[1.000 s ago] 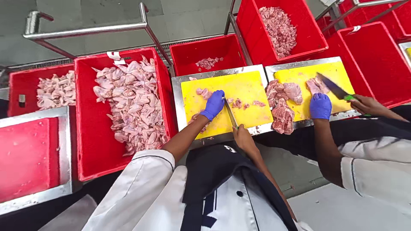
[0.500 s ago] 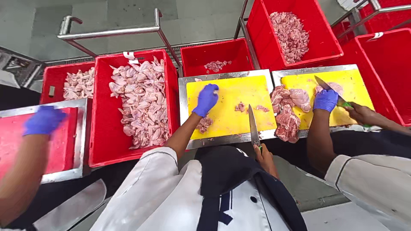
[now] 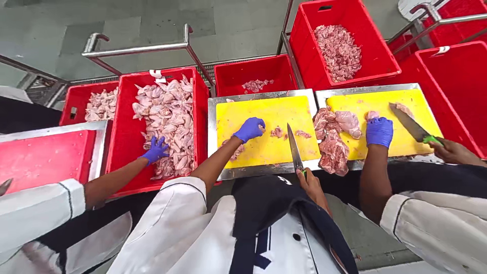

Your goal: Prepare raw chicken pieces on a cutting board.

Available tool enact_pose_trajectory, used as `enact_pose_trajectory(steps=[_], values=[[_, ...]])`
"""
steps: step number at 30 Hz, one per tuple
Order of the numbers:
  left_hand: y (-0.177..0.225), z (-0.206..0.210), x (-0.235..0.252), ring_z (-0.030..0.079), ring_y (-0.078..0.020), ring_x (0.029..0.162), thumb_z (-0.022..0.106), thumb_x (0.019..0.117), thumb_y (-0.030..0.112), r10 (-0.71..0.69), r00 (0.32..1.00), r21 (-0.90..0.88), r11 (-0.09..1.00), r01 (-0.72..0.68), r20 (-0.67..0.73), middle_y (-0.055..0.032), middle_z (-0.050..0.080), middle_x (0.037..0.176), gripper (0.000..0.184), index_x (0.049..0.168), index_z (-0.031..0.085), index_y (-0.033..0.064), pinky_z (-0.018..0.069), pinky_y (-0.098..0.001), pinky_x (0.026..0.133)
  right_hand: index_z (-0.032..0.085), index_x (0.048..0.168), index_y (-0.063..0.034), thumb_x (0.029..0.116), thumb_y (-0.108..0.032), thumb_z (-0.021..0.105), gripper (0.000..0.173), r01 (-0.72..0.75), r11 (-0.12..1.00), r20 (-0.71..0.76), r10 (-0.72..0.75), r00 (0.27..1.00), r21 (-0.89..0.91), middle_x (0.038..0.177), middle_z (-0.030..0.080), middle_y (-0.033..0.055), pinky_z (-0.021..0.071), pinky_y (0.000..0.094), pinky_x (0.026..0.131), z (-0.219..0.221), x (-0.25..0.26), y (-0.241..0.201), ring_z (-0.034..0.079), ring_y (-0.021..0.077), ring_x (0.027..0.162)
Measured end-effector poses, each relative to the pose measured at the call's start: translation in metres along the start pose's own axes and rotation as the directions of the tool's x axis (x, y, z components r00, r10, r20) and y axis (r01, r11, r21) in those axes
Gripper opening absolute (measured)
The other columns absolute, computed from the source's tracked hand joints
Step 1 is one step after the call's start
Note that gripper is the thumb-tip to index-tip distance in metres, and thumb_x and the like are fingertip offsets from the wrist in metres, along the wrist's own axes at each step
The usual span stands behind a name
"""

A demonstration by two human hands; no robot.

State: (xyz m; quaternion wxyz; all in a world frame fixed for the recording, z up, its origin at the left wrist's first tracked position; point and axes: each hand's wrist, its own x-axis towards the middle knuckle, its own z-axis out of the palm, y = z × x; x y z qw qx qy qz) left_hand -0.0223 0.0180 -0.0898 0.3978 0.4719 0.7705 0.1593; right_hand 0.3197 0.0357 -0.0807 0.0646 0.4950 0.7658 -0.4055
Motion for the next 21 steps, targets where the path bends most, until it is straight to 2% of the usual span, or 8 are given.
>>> enact_pose_trajectory(steps=[2,3,5,7,9,12,16,21], values=[[0.041,-0.042,-0.007,0.063,-0.0374,0.120,0.063,0.0981,0.000,-0.210,0.973,-0.252,0.941,0.227,0.090,-0.0241,0.063,0.133,0.038,0.136,0.059,-0.0028,0.0493,-0.0550,0.104,0.060,0.118,0.0080,0.1095,-0.037,0.047,0.047,-0.006,1.000,-0.007,0.006,1.000,0.012,0.080,0.064,0.0219,0.0526,0.0563,0.075,-0.002,-0.001,0.005,0.067,0.0377,0.077],[0.049,-0.055,-0.005,0.061,-0.0341,0.125,0.055,0.1030,0.000,-0.275,0.961,-0.455,0.853,0.254,0.022,-0.0232,0.059,0.139,0.041,0.144,0.050,-0.0052,0.0481,-0.0499,0.108,0.059,0.119,0.0083,0.1096,-0.037,0.047,0.048,-0.023,1.000,-0.006,0.023,1.000,0.017,0.081,0.065,0.0225,0.0526,0.0567,0.075,-0.003,-0.004,0.008,0.067,0.0382,0.077],[0.021,-0.050,0.026,0.062,-0.0291,0.122,0.053,0.1054,0.010,-0.288,0.901,-0.792,0.603,-0.093,-0.325,-0.0219,0.057,0.140,0.050,0.152,0.038,-0.0019,0.0537,-0.0441,0.101,0.059,0.120,0.0066,0.1095,-0.039,0.047,0.048,-0.051,0.998,-0.016,0.051,0.999,0.023,0.081,0.065,0.0218,0.0528,0.0562,0.075,-0.006,-0.005,0.015,0.067,0.0371,0.077],[-0.004,-0.038,0.059,0.065,-0.0297,0.118,0.062,0.1021,0.014,-0.331,0.776,-0.792,0.513,-0.330,-0.537,-0.0236,0.055,0.141,0.058,0.152,0.038,-0.0009,0.0588,-0.0437,0.096,0.058,0.122,0.0056,0.1098,-0.039,0.046,0.048,-0.077,0.997,-0.030,0.078,0.996,0.031,0.082,0.065,0.0211,0.0529,0.0558,0.075,-0.007,-0.008,0.020,0.067,0.0364,0.078],[-0.008,-0.015,0.064,0.069,-0.0299,0.112,0.065,0.1013,0.019,-0.215,0.840,-0.675,0.705,-0.219,-0.498,-0.0238,0.061,0.134,0.051,0.146,0.048,-0.0015,0.0598,-0.0455,0.094,0.058,0.123,0.0052,0.1099,-0.040,0.046,0.049,-0.126,0.992,-0.043,0.126,0.991,0.020,0.082,0.065,0.0217,0.0529,0.0562,0.075,-0.012,-0.012,0.021,0.067,0.0374,0.078],[-0.002,0.038,0.052,0.070,-0.0282,0.108,0.071,0.0949,0.035,0.052,0.972,-0.238,0.965,-0.108,-0.228,-0.0151,0.070,0.124,0.050,0.136,0.063,0.0081,0.0574,-0.0503,0.095,0.057,0.130,0.0031,0.1093,-0.045,0.046,0.053,-0.219,0.971,-0.025,0.218,0.976,-0.094,0.092,0.069,0.0252,0.0543,0.0598,0.083,-0.014,-0.013,0.016,0.070,0.0424,0.091],[0.033,0.080,0.010,0.061,-0.0311,0.124,0.081,0.0846,0.022,0.085,0.985,-0.066,0.993,-0.096,-0.152,-0.0181,0.059,0.139,0.060,0.138,0.062,0.0056,0.0521,-0.0472,0.105,0.053,0.136,0.0015,0.1092,-0.047,0.043,0.056,-0.246,0.921,0.027,0.267,0.963,-0.302,0.102,0.071,0.0265,0.0551,0.0595,0.086,-0.008,-0.002,-0.009,0.071,0.0447,0.101],[0.030,0.110,-0.007,0.067,-0.0285,0.114,0.080,0.0844,0.012,-0.067,0.930,-0.299,0.953,-0.047,-0.360,-0.0211,0.060,0.135,0.056,0.135,0.061,0.0010,0.0575,-0.0404,0.099,0.050,0.142,0.0033,0.1097,-0.045,0.043,0.058,-0.102,0.941,0.147,0.157,0.977,-0.323,0.108,0.070,0.0284,0.0546,0.0600,0.089,0.007,0.018,-0.028,0.070,0.0459,0.104]])
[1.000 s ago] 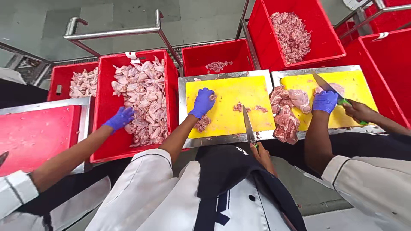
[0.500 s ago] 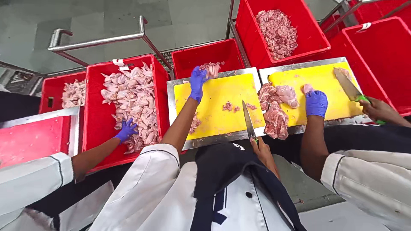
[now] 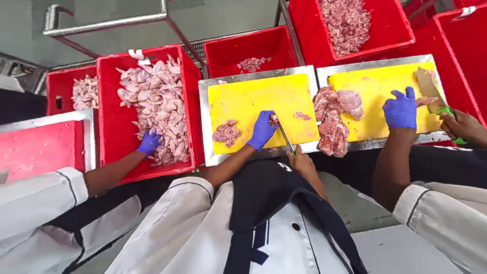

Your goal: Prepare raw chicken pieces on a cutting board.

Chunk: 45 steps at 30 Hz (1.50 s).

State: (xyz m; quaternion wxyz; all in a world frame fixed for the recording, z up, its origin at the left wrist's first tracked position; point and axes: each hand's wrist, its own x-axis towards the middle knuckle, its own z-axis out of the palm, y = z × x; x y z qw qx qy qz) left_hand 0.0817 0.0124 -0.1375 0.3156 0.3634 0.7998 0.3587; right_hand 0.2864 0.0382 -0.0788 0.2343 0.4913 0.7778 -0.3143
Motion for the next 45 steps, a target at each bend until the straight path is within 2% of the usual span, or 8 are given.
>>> enact_pose_trajectory(steps=[9,14,20,23,27,32,40,45], values=[[-0.024,-0.042,-0.046,0.073,-0.0233,0.101,0.083,0.0823,0.007,-0.254,0.915,-0.501,0.863,0.068,-0.314,-0.0192,0.068,0.121,0.050,0.126,0.062,-0.0021,0.0635,-0.0382,0.086,0.057,0.126,0.0080,0.1079,-0.042,0.050,0.053,0.320,0.947,0.077,-0.320,0.944,0.015,0.089,0.068,0.0265,0.0542,0.0607,0.080,-0.003,0.004,-0.016,0.070,0.0440,0.086],[-0.044,-0.081,-0.082,0.068,-0.0264,0.112,0.075,0.0856,0.006,-0.032,0.791,-0.160,0.984,-0.083,-0.610,-0.0183,0.068,0.123,0.039,0.122,0.065,-0.0032,0.0579,-0.0420,0.097,0.060,0.120,0.0068,0.1063,-0.043,0.050,0.053,0.480,0.877,0.014,-0.480,0.877,-0.025,0.076,0.067,0.0226,0.0543,0.0599,0.068,-0.007,-0.003,-0.014,0.069,0.0425,0.072],[-0.063,-0.085,-0.097,0.058,-0.0372,0.132,0.073,0.0905,0.021,0.124,0.858,0.335,0.940,0.059,-0.499,-0.0136,0.068,0.133,0.036,0.125,0.072,0.0101,0.0402,-0.0580,0.114,0.060,0.121,0.0090,0.1065,-0.041,0.051,0.053,0.440,0.897,-0.164,-0.429,0.888,0.038,0.075,0.066,0.0222,0.0550,0.0578,0.067,0.002,-0.001,0.007,0.069,0.0405,0.070],[-0.042,-0.067,-0.082,0.064,-0.0340,0.124,0.069,0.0940,0.021,0.203,0.846,0.304,0.951,-0.052,-0.492,-0.0117,0.072,0.124,0.027,0.117,0.074,0.0092,0.0462,-0.0534,0.109,0.058,0.123,0.0091,0.1072,-0.041,0.049,0.053,0.323,0.939,-0.234,-0.289,0.928,0.120,0.077,0.065,0.0219,0.0542,0.0573,0.069,0.006,-0.004,0.023,0.068,0.0397,0.072],[0.006,-0.025,-0.032,0.066,-0.0283,0.118,0.067,0.0979,0.022,0.130,0.985,0.114,0.986,-0.117,-0.110,-0.0138,0.068,0.129,0.033,0.127,0.069,0.0067,0.0543,-0.0467,0.102,0.058,0.125,0.0084,0.1079,-0.041,0.050,0.052,0.100,0.964,-0.261,-0.033,0.965,0.245,0.083,0.068,0.0250,0.0542,0.0592,0.077,0.011,-0.017,0.051,0.070,0.0419,0.081],[0.049,0.057,0.031,0.059,-0.0345,0.128,0.074,0.0927,0.028,0.157,0.981,0.157,0.972,-0.175,0.116,-0.0190,0.059,0.139,0.055,0.141,0.060,0.0067,0.0503,-0.0499,0.107,0.058,0.126,0.0079,0.1077,-0.039,0.053,0.051,-0.086,0.920,-0.267,0.200,0.943,0.383,0.088,0.068,0.0257,0.0543,0.0585,0.079,0.021,-0.038,0.080,0.069,0.0409,0.083],[0.086,0.113,0.026,0.058,-0.0398,0.127,0.053,0.1001,0.010,0.287,0.884,0.286,0.870,-0.402,0.369,-0.0216,0.065,0.128,0.028,0.120,0.071,0.0031,0.0486,-0.0503,0.108,0.059,0.125,0.0060,0.1077,-0.040,0.054,0.050,-0.131,0.859,-0.203,0.261,0.944,0.494,0.088,0.067,0.0253,0.0538,0.0575,0.080,0.033,-0.049,0.105,0.069,0.0406,0.084],[0.069,0.084,0.016,0.063,-0.0344,0.120,0.060,0.0934,0.008,0.215,0.908,0.255,0.913,-0.317,0.359,-0.0197,0.068,0.121,0.024,0.113,0.073,0.0031,0.0501,-0.0479,0.105,0.059,0.125,0.0034,0.1076,-0.041,0.053,0.048,-0.105,0.878,-0.163,0.202,0.966,0.466,0.087,0.067,0.0221,0.0544,0.0552,0.079,0.028,-0.049,0.115,0.069,0.0377,0.084]])
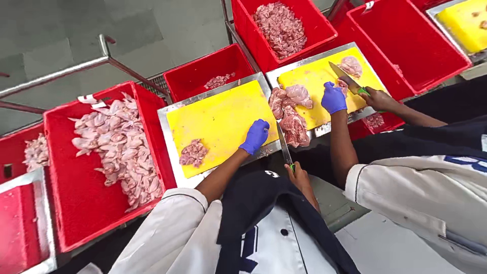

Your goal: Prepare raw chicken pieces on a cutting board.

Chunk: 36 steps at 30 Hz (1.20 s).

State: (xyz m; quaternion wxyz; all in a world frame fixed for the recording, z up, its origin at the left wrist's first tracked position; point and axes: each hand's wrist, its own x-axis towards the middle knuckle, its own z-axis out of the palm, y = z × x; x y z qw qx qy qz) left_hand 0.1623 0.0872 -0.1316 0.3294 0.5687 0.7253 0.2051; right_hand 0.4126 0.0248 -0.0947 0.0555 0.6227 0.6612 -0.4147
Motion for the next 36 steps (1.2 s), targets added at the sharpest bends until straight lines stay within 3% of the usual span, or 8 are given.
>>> enact_pose_trajectory(steps=[4,10,13,15,19,29,32,36], values=[[-0.007,-0.030,-0.015,0.069,-0.0239,0.106,0.065,0.0902,0.008,-0.097,0.975,-0.200,0.978,0.057,-0.199,-0.0145,0.072,0.115,0.022,0.109,0.075,0.0039,0.0562,-0.0414,0.096,0.059,0.124,0.0019,0.1072,-0.045,0.052,0.050,0.055,0.998,0.103,-0.051,0.993,-0.039,0.090,0.068,0.0220,0.0551,0.0558,0.081,-0.004,0.007,0.007,0.070,0.0381,0.087],[0.052,-0.015,0.001,0.071,-0.0211,0.109,0.065,0.0887,-0.005,0.245,0.816,-0.364,0.801,-0.475,-0.524,-0.0159,0.072,0.115,0.017,0.103,0.075,-0.0029,0.0598,-0.0377,0.096,0.058,0.122,0.0023,0.1074,-0.045,0.051,0.050,0.080,0.995,0.156,-0.070,0.985,-0.055,0.091,0.067,0.0225,0.0542,0.0563,0.082,-0.012,0.013,0.011,0.069,0.0389,0.089],[0.072,0.006,0.036,0.053,-0.0267,0.140,0.065,0.0914,-0.001,0.381,0.868,-0.209,0.865,-0.456,-0.319,-0.0147,0.061,0.144,0.043,0.134,0.066,0.0046,0.0442,-0.0446,0.117,0.057,0.123,0.0015,0.1072,-0.045,0.051,0.050,0.084,0.994,0.171,-0.071,0.983,-0.071,0.093,0.067,0.0222,0.0546,0.0563,0.083,-0.017,0.015,0.012,0.069,0.0389,0.091],[0.079,0.018,0.050,0.045,-0.0320,0.146,0.071,0.0917,0.010,0.256,0.955,-0.014,0.965,-0.261,-0.151,-0.0152,0.052,0.153,0.062,0.151,0.051,0.0096,0.0400,-0.0500,0.119,0.057,0.124,0.0008,0.1073,-0.047,0.050,0.051,0.087,0.992,0.187,-0.068,0.980,-0.093,0.094,0.068,0.0216,0.0544,0.0558,0.084,-0.021,0.013,0.015,0.069,0.0385,0.092],[0.089,0.025,0.050,0.056,-0.0396,0.132,0.080,0.0847,0.036,-0.039,0.998,0.197,0.980,0.028,0.052,-0.0198,0.062,0.138,0.066,0.141,0.060,0.0081,0.0453,-0.0588,0.108,0.058,0.123,-0.0010,0.1062,-0.050,0.051,0.053,0.059,0.994,0.215,-0.038,0.976,-0.089,0.093,0.068,0.0205,0.0548,0.0551,0.084,-0.025,0.012,0.030,0.069,0.0377,0.093],[0.086,0.034,0.065,0.060,-0.0414,0.122,0.086,0.0702,0.038,-0.017,0.998,0.385,0.923,-0.006,0.054,-0.0214,0.066,0.124,0.067,0.126,0.066,0.0068,0.0458,-0.0619,0.103,0.058,0.123,-0.0034,0.1060,-0.052,0.050,0.052,0.050,0.998,0.240,-0.038,0.970,-0.047,0.094,0.067,0.0186,0.0548,0.0546,0.083,-0.025,0.009,0.039,0.069,0.0361,0.093],[0.078,0.042,0.055,0.052,-0.0421,0.134,0.081,0.0795,0.018,0.244,0.969,0.338,0.911,-0.237,0.023,-0.0221,0.058,0.141,0.063,0.139,0.061,0.0095,0.0407,-0.0605,0.111,0.058,0.123,-0.0030,0.1058,-0.052,0.050,0.053,0.047,0.998,0.234,-0.033,0.972,-0.053,0.093,0.068,0.0188,0.0550,0.0549,0.083,-0.025,0.007,0.041,0.069,0.0366,0.092],[0.072,0.047,0.062,0.053,-0.0368,0.136,0.063,0.0925,0.001,0.646,0.709,0.319,0.634,-0.705,0.282,-0.0132,0.063,0.139,0.042,0.130,0.069,0.0176,0.0400,-0.0572,0.113,0.058,0.124,-0.0011,0.1063,-0.051,0.050,0.053,0.045,0.998,0.245,-0.034,0.969,-0.041,0.094,0.068,0.0199,0.0544,0.0552,0.084,-0.024,0.004,0.041,0.069,0.0369,0.093]])
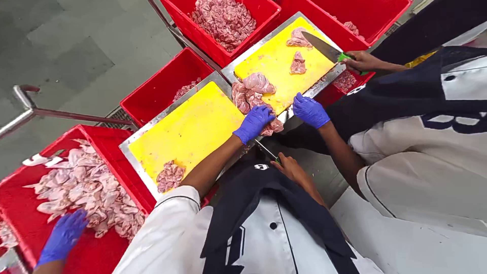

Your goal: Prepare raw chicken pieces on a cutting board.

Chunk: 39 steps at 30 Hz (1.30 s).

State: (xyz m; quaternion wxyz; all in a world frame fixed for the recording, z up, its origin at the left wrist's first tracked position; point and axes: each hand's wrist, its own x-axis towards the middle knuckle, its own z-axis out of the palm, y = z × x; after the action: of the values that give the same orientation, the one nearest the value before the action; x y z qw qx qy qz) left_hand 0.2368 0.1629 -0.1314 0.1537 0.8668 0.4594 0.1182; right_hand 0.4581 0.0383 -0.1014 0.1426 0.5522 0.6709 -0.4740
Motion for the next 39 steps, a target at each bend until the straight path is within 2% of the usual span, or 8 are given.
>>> enact_pose_trajectory(steps=[5,13,18,21,24,32,36,39], values=[[-0.012,-0.010,0.026,0.062,-0.0419,0.118,0.057,0.0936,-0.006,0.100,0.982,0.126,0.985,-0.121,0.161,-0.0206,0.068,0.119,0.030,0.120,0.067,0.0028,0.0453,-0.0601,0.103,0.058,0.124,0.0001,0.1064,-0.050,0.051,0.053,-0.006,1.000,-0.012,0.006,1.000,-0.006,0.095,0.068,0.0210,0.0544,0.0555,0.085,0.003,0.001,-0.001,0.069,0.0381,0.093],[-0.016,-0.030,0.039,0.059,-0.0500,0.119,0.081,0.0741,0.005,0.017,0.946,0.144,0.987,-0.067,0.323,-0.0284,0.065,0.121,0.049,0.119,0.065,-0.0043,0.0451,-0.0672,0.100,0.057,0.130,0.0039,0.1073,-0.045,0.052,0.054,-0.006,1.000,-0.078,0.007,0.997,0.022,0.106,0.068,0.0254,0.0531,0.0550,0.092,0.004,-0.012,-0.013,0.068,0.0383,0.101],[-0.018,-0.046,0.036,0.061,-0.0497,0.116,0.074,0.0802,0.007,-0.094,0.961,0.078,0.994,0.076,0.261,-0.0275,0.067,0.117,0.041,0.120,0.066,-0.0013,0.0473,-0.0675,0.096,0.061,0.121,0.0074,0.1056,-0.043,0.056,0.053,0.056,0.998,-0.137,-0.053,0.989,0.016,0.107,0.067,0.0268,0.0518,0.0542,0.094,0.008,-0.011,-0.016,0.067,0.0389,0.102],[-0.021,-0.048,0.025,0.068,-0.0461,0.106,0.067,0.0869,0.010,-0.198,0.961,0.019,0.980,0.198,0.195,-0.0239,0.071,0.109,0.029,0.115,0.068,0.0027,0.0531,-0.0672,0.083,0.059,0.123,0.0044,0.1058,-0.046,0.053,0.054,0.021,0.999,-0.118,-0.017,0.993,0.037,0.102,0.067,0.0245,0.0544,0.0543,0.088,0.016,-0.006,-0.013,0.068,0.0380,0.097],[-0.019,-0.059,0.019,0.068,-0.0469,0.105,0.065,0.0878,0.012,-0.309,0.935,-0.010,0.949,0.316,0.175,-0.0247,0.071,0.108,0.033,0.120,0.065,0.0032,0.0531,-0.0672,0.083,0.058,0.127,0.0012,0.1057,-0.050,0.052,0.055,-0.034,0.999,-0.092,0.036,0.995,0.027,0.102,0.068,0.0227,0.0546,0.0551,0.088,0.018,-0.005,-0.018,0.069,0.0374,0.096],[-0.061,-0.078,-0.016,0.067,-0.0476,0.110,0.071,0.0830,0.028,-0.689,0.721,-0.228,0.693,0.684,0.069,-0.0251,0.071,0.116,0.066,0.146,0.057,0.0141,0.0506,-0.0684,0.092,0.060,0.122,-0.0012,0.1051,-0.050,0.053,0.052,-0.099,0.995,-0.124,0.096,0.988,-0.022,0.093,0.069,0.0196,0.0557,0.0550,0.083,0.019,-0.002,-0.026,0.070,0.0359,0.090],[-0.079,-0.076,-0.053,0.070,-0.0430,0.108,0.073,0.0844,0.023,-0.800,0.599,-0.427,0.553,0.715,-0.034,-0.0223,0.074,0.111,0.055,0.137,0.063,0.0101,0.0528,-0.0648,0.094,0.061,0.121,-0.0017,0.1052,-0.050,0.053,0.051,-0.104,0.993,-0.132,0.096,0.987,-0.059,0.091,0.069,0.0197,0.0553,0.0563,0.081,0.020,-0.006,-0.027,0.070,0.0369,0.088],[-0.095,-0.066,-0.076,0.070,-0.0381,0.106,0.078,0.0809,0.017,-0.910,0.410,-0.705,0.331,0.627,-0.063,-0.0218,0.073,0.108,0.049,0.127,0.066,0.0040,0.0543,-0.0625,0.093,0.062,0.117,-0.0007,0.1050,-0.049,0.054,0.050,-0.060,0.998,-0.208,0.053,0.977,-0.027,0.083,0.067,0.0183,0.0554,0.0555,0.075,0.019,-0.013,-0.028,0.069,0.0354,0.080]])
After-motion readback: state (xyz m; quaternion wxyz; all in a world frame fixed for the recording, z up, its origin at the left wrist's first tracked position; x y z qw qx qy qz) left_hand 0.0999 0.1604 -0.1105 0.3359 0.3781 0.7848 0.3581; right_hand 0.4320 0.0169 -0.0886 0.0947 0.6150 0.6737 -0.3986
